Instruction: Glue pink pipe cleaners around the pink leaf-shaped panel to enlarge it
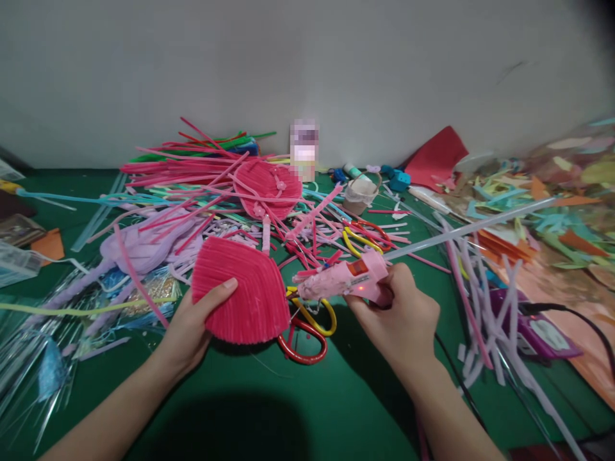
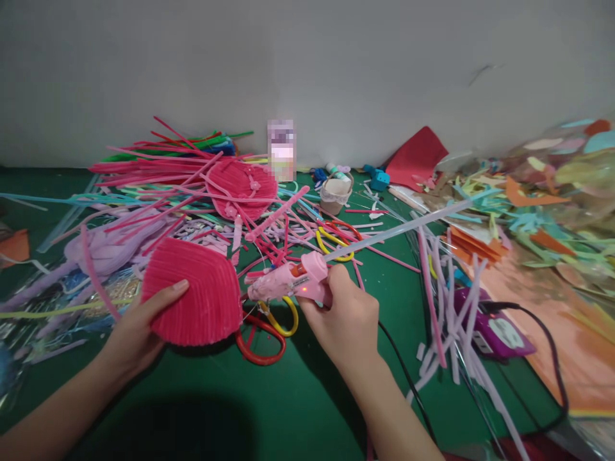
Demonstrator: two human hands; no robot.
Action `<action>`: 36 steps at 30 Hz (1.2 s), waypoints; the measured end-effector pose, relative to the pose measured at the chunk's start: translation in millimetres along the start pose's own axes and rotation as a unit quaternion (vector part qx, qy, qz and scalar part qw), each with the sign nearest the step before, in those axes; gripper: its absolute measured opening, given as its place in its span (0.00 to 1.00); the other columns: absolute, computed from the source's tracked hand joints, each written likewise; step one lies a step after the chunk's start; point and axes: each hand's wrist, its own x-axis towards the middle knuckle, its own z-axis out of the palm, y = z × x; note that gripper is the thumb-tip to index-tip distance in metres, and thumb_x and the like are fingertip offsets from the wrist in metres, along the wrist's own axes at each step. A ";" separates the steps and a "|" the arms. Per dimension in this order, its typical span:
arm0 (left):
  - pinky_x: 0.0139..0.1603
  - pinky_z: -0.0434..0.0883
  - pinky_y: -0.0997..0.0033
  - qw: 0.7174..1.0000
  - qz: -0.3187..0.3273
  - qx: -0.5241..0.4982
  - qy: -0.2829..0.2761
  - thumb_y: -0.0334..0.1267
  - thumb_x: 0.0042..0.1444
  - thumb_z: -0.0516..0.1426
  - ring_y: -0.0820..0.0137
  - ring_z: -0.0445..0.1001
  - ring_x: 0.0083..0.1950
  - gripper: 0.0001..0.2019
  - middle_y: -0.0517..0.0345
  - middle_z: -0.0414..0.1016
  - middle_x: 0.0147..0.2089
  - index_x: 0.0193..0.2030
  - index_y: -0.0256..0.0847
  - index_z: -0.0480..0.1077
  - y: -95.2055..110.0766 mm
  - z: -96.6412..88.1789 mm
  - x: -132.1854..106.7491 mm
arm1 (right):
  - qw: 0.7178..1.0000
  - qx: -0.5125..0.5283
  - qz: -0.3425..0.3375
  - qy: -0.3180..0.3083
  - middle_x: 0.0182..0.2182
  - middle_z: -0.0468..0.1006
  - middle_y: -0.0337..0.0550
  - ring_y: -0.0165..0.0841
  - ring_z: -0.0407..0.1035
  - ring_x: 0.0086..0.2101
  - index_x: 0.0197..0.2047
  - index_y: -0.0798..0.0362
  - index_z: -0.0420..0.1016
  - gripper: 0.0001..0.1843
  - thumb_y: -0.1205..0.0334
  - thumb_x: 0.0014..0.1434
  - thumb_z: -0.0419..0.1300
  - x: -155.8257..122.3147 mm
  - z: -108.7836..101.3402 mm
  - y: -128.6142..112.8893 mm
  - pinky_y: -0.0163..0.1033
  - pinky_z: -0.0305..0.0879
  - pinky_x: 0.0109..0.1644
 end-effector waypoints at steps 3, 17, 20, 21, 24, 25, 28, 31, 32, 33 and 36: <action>0.34 0.78 0.70 1.000 0.002 -0.002 -0.001 0.37 0.40 0.70 0.61 0.81 0.35 0.13 0.55 0.82 0.34 0.35 0.38 0.76 0.1 -1.1 0.5 | 1.000 0.003 0.001 -0.001 0.14 0.64 0.26 0.26 0.60 0.14 0.28 0.48 0.55 0.15 0.59 0.48 0.62 -0.7 -0.6 0.1 0.29 0.54 0.19; 0.42 0.73 0.71 0.994 0.094 -0.004 -0.046 0.48 0.52 0.63 0.62 0.79 0.46 0.20 0.53 0.81 0.47 0.49 0.41 0.74 -2.8 -12.4 18.8 | 0.925 0.011 0.361 -0.121 0.23 0.72 0.40 0.38 0.68 0.21 0.34 0.47 0.57 0.29 0.37 0.38 0.63 20.5 -4.4 11.0 0.38 0.60 0.23; 0.43 0.73 0.71 0.992 0.107 -0.056 -0.036 0.49 0.53 0.62 0.63 0.78 0.47 0.21 0.53 0.80 0.49 0.51 0.43 0.73 1.9 -17.3 24.8 | 0.929 -0.045 0.326 -0.170 0.27 0.75 0.47 0.42 0.71 0.25 0.35 0.49 0.62 0.26 0.38 0.42 0.59 21.6 6.7 30.7 0.40 0.62 0.27; 0.42 0.74 0.71 0.992 0.097 -0.069 -0.037 0.50 0.53 0.62 0.63 0.78 0.47 0.20 0.53 0.80 0.49 0.50 0.42 0.73 3.2 -19.0 26.1 | 0.933 -0.055 0.302 -0.187 0.27 0.76 0.49 0.43 0.72 0.26 0.35 0.50 0.63 0.25 0.38 0.44 0.58 19.8 11.7 37.3 0.41 0.62 0.28; 0.40 0.74 0.71 0.993 0.064 -0.088 -0.052 0.49 0.54 0.62 0.64 0.78 0.45 0.19 0.52 0.81 0.47 0.49 0.40 0.74 4.2 -22.4 28.1 | 0.946 -0.097 0.199 -0.236 0.24 0.76 0.49 0.42 0.71 0.25 0.31 0.50 0.65 0.20 0.40 0.51 0.53 11.1 27.2 54.2 0.40 0.61 0.27; 0.40 0.74 0.71 0.993 0.057 -0.089 -0.060 0.49 0.54 0.62 0.64 0.78 0.44 0.19 0.51 0.81 0.47 0.49 0.40 0.74 3.5 -22.7 28.3 | 0.949 -0.116 0.162 -0.245 0.23 0.75 0.49 0.42 0.71 0.24 0.29 0.50 0.64 0.19 0.42 0.54 0.51 8.4 31.8 58.2 0.40 0.60 0.27; 0.39 0.74 0.71 0.991 0.041 -0.089 -0.087 0.49 0.54 0.62 0.64 0.78 0.45 0.20 0.51 0.81 0.47 0.50 0.40 0.73 0.2 -20.9 27.7 | 0.952 -0.144 0.113 -0.244 0.21 0.74 0.50 0.42 0.71 0.24 0.26 0.49 0.62 0.17 0.45 0.56 0.51 5.0 41.1 65.2 0.40 0.59 0.27; 0.39 0.73 0.70 0.989 0.039 -0.090 -0.110 0.49 0.54 0.62 0.63 0.78 0.44 0.21 0.50 0.81 0.46 0.50 0.39 0.73 -1.3 -18.5 25.2 | 0.956 -0.163 0.083 -0.229 0.22 0.74 0.52 0.45 0.71 0.27 0.26 0.50 0.62 0.16 0.47 0.58 0.50 5.5 42.3 65.0 0.42 0.60 0.29; 0.40 0.73 0.69 0.988 0.039 -0.090 -0.117 0.49 0.54 0.62 0.63 0.78 0.44 0.21 0.49 0.81 0.46 0.50 0.38 0.72 -1.0 -18.2 24.0 | 0.957 -0.167 0.068 -0.226 0.23 0.74 0.53 0.45 0.71 0.28 0.27 0.50 0.63 0.16 0.48 0.58 0.49 4.7 41.2 63.2 0.42 0.60 0.29; 0.41 0.73 0.68 0.988 0.039 -0.088 -0.124 0.49 0.54 0.62 0.63 0.78 0.43 0.21 0.49 0.81 0.46 0.50 0.38 0.72 -0.4 -18.1 22.9 | 0.958 -0.169 0.052 -0.225 0.23 0.74 0.53 0.46 0.71 0.28 0.27 0.51 0.64 0.15 0.49 0.59 0.49 2.8 39.9 60.5 0.43 0.61 0.30; 0.44 0.72 0.66 0.987 0.046 -0.076 -0.137 0.51 0.55 0.60 0.62 0.78 0.44 0.21 0.48 0.80 0.46 0.49 0.38 0.73 1.8 -19.1 19.9 | 0.960 -0.163 0.002 -0.229 0.25 0.74 0.52 0.44 0.71 0.28 0.29 0.51 0.66 0.14 0.52 0.60 0.49 -8.6 35.4 47.8 0.43 0.62 0.31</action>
